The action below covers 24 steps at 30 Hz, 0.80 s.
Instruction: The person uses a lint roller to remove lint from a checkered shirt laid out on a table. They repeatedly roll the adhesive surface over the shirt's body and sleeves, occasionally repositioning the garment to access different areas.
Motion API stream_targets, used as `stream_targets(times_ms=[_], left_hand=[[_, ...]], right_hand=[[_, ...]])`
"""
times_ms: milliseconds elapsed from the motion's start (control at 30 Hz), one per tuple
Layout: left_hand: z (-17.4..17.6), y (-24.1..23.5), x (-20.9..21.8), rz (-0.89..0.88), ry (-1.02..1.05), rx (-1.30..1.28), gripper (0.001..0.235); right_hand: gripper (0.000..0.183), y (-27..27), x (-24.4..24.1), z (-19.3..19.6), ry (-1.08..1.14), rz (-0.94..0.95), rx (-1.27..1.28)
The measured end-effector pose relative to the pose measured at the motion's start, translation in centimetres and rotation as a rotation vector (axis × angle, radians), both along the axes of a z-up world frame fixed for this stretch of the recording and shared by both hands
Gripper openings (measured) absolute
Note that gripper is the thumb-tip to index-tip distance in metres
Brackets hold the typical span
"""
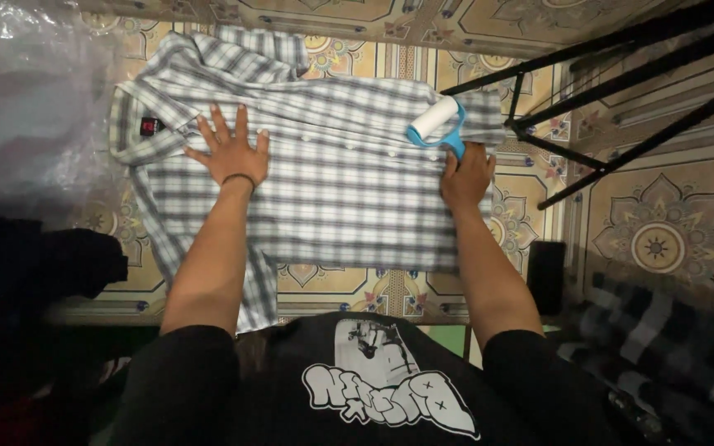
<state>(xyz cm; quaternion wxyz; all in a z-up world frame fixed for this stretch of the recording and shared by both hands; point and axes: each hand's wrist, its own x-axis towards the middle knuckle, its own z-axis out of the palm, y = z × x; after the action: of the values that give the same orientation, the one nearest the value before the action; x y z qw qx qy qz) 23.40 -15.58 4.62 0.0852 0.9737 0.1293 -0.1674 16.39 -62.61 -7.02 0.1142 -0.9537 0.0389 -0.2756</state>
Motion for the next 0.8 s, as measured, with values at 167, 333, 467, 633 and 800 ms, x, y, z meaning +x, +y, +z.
stream_targets(times_ms=[167,333,467,633,800], left_hand=[[-0.3,0.4,-0.4,-0.01,-0.028,-0.023,0.072],[-2.3,0.9,-4.0,-0.073,-0.309,-0.214,0.066],[-1.2,-3.4,-9.0,-0.337,-0.381,-0.083,0.068],[0.5,-8.8,-16.0,-0.497,-0.041,-0.02,0.071],[0.5,-8.7,-17.4,-0.464,0.001,0.009,0.073]], right_hand=[[0.04,-0.6,0.1,-1.0,-0.063,0.057,0.054],[0.038,3.5,-4.9,4.1,-0.126,0.062,0.085],[0.034,6.1,-9.5,4.9,0.04,0.155,0.228],[0.036,7.5,-15.7,6.0,0.049,0.137,0.207],[0.033,4.7,-19.8,4.2,0.109,-0.13,0.153]])
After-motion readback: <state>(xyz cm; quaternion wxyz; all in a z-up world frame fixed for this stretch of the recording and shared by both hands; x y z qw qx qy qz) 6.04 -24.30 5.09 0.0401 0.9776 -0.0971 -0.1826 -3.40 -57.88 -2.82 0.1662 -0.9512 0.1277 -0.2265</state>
